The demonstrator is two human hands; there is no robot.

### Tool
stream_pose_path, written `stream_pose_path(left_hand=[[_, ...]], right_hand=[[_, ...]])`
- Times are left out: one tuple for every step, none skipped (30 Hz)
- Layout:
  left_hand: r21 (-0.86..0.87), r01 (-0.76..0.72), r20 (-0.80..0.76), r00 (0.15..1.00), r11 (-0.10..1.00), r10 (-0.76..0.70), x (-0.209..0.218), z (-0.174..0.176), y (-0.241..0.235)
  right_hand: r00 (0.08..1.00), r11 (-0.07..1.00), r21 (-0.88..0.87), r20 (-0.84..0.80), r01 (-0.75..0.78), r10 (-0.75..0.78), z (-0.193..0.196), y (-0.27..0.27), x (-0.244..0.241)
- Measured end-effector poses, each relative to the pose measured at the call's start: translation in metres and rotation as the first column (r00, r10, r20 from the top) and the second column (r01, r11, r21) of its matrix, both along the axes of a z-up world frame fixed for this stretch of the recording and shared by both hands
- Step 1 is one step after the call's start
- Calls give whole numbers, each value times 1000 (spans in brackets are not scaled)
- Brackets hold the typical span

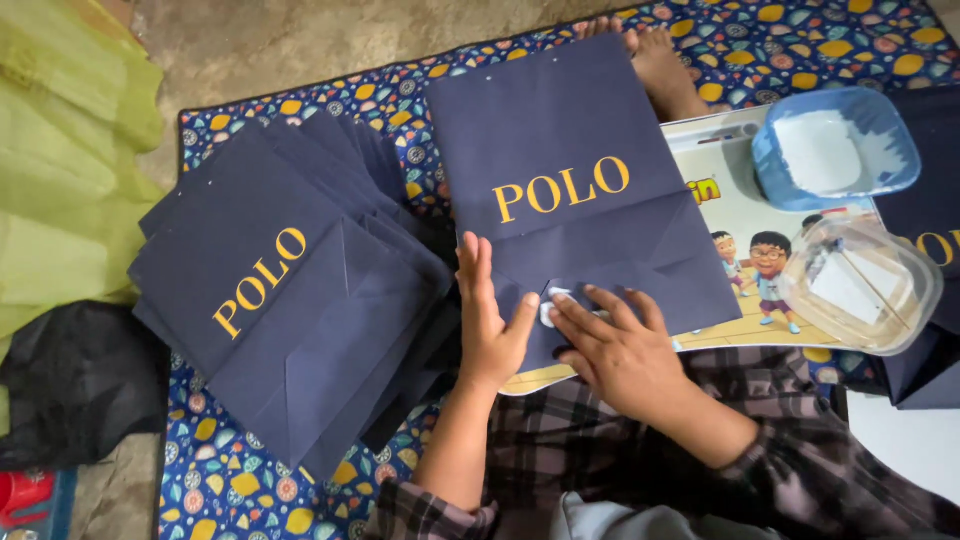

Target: The person assembles dark blue paper bags with gold 'POLO' lettering by applying white adhesive to the inner flaps using a small brush, then folding and pressing the flaps to seal the bag. The person handles multiple bags sequentially, applying glue to different sections of the inner structure and smoothing the exterior.

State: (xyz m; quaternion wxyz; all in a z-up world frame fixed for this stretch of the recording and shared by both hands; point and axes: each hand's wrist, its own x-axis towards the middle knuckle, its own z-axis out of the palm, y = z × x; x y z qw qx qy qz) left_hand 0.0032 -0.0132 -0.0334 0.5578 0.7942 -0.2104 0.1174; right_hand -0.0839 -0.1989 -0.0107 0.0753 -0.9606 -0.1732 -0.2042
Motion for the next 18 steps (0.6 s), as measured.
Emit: stream_pose_path(left_hand=[[0, 3, 2, 1000, 1000, -3, 0, 0, -3], [123, -36, 42, 999, 992, 31, 1, -1, -6], [241, -83, 83, 994, 967, 65, 0, -2, -9], [240, -84, 83, 994, 967, 66, 1, 4, -12], [330, -99, 93, 993, 939, 71, -2, 9, -14], [417, -113, 104, 992, 902, 76, -4, 15, -15], [424, -109, 95, 993, 899, 75, -7, 16, -15], [466, -116, 99, 992, 877, 78, -9, 17, -15], [500, -128, 118, 990, 857, 80, -5, 20, -18], [498, -130, 123, 989, 857, 79, -6, 20, -19], [509, -139, 112, 989, 850, 94, -6, 19, -19], [519, -147, 102, 989, 842, 110, -7, 19, -19], [521, -141, 97, 990, 842, 105, -7, 18, -19], [528, -143, 90, 990, 837, 112, -7, 17, -18], [531, -150, 90, 989, 834, 121, -4, 16, -19], [530, -149, 91, 989, 835, 119, -3, 17, -18], [533, -146, 70, 989, 833, 128, -3, 18, -18], [537, -142, 48, 989, 831, 138, -3, 19, -18]], right_hand=[[1000, 1000, 0, 2, 3, -3, 1, -11, -3], [999, 999, -20, -14, 43, -43, 1, -21, -5], [996, 996, -42, -30, 78, -80, 1, -32, -8], [996, 996, -43, -30, 77, -79, -1, -42, -4], [990, 988, -72, -14, 140, -141, -4, -50, -2], [979, 974, -100, 5, 202, -202, -6, -58, 0], [979, 975, -96, -6, 200, -202, -6, -58, 3], [977, 973, -90, 10, 214, -214, -6, -58, 5], [973, 969, -87, 42, 231, -228, -4, -62, 14], [972, 969, -87, 46, 232, -229, -3, -62, 10], [970, 967, -82, 47, 241, -238, -2, -61, 7], [968, 965, -78, 48, 250, -246, -1, -60, 5], [967, 964, -78, 42, 253, -251, -1, -67, -2], [966, 962, -91, 40, 256, -254, -1, -73, -8], [966, 960, -105, 46, 258, -254, -1, -81, -11], [965, 960, -106, 48, 260, -256, 2, -85, -17], [954, 938, -173, 55, 301, -296, 5, -90, -26], [940, 909, -238, 66, 341, -335, 8, -94, -35]])
